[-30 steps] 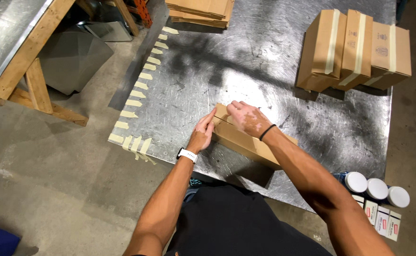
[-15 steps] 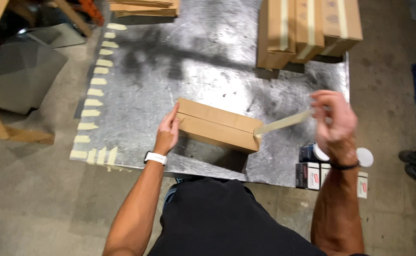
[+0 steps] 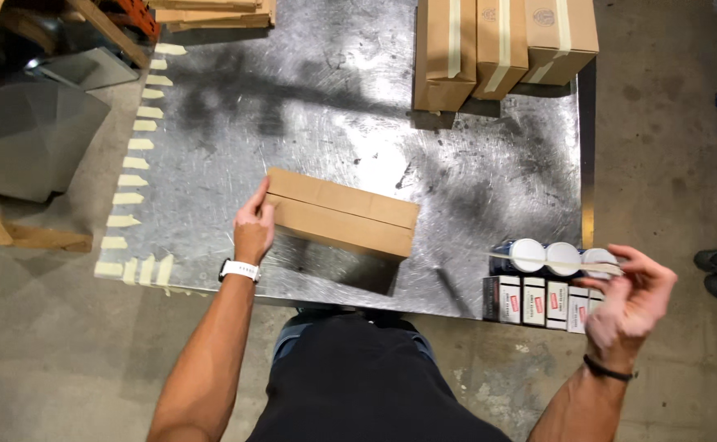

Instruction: The person assembles cardboard boxes and packs them with small canisters and containers, securing the boxes with strips of tape from the edge of a metal table.

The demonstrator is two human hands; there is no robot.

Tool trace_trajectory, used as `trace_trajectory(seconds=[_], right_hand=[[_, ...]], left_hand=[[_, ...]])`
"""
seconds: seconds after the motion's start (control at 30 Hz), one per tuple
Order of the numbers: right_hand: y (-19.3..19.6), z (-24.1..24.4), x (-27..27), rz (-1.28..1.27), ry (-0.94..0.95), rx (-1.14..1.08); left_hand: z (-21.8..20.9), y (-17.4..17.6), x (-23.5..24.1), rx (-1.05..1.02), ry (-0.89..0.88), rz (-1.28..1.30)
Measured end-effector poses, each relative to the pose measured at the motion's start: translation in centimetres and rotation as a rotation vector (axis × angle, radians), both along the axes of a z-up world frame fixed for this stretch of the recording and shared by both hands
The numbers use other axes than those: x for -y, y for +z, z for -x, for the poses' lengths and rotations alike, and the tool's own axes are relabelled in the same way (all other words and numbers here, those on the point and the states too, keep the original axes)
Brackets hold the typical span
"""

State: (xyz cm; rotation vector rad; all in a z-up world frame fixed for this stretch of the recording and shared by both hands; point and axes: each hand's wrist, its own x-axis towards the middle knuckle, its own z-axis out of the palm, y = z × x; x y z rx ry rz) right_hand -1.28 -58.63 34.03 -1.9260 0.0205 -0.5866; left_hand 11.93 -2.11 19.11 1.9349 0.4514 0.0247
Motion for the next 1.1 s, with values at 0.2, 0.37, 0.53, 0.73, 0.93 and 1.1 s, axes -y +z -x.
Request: trace_trajectory(seconds=[0.2,0.37,0.53,0.73,0.93,1.1], right_hand=[[6.6,-0.5,-1.1,0.227,0.079,-0.153],[11.3,-2.3,-10.4,0.463,0.449,-0.040],[9.8,-0.9,-20.6,0.541,0.533,-0.012],[8.5,2.7,-34.4,0.754,0.579,-0.147],[7.1,5.8,-46.7,0.831,0.856,-0.024],[1.1,5.2,-55.3,0.866,0.823,-0.032]], left_hand=[[1.0,2.9,4.4,-0.125,0.078,-0.315],[5.3,9.6,13.9,0.697,-0.113,-0.674],[13.8,14.0,15.4,0.692,-0.587,0.137],[22.2,12.2,5.3,0.453,-0.398,0.382],[28.5,6.4,-3.7,0.441,-0.086,0.539],[30.2,-0.8,-10.3,0.325,0.081,0.717]])
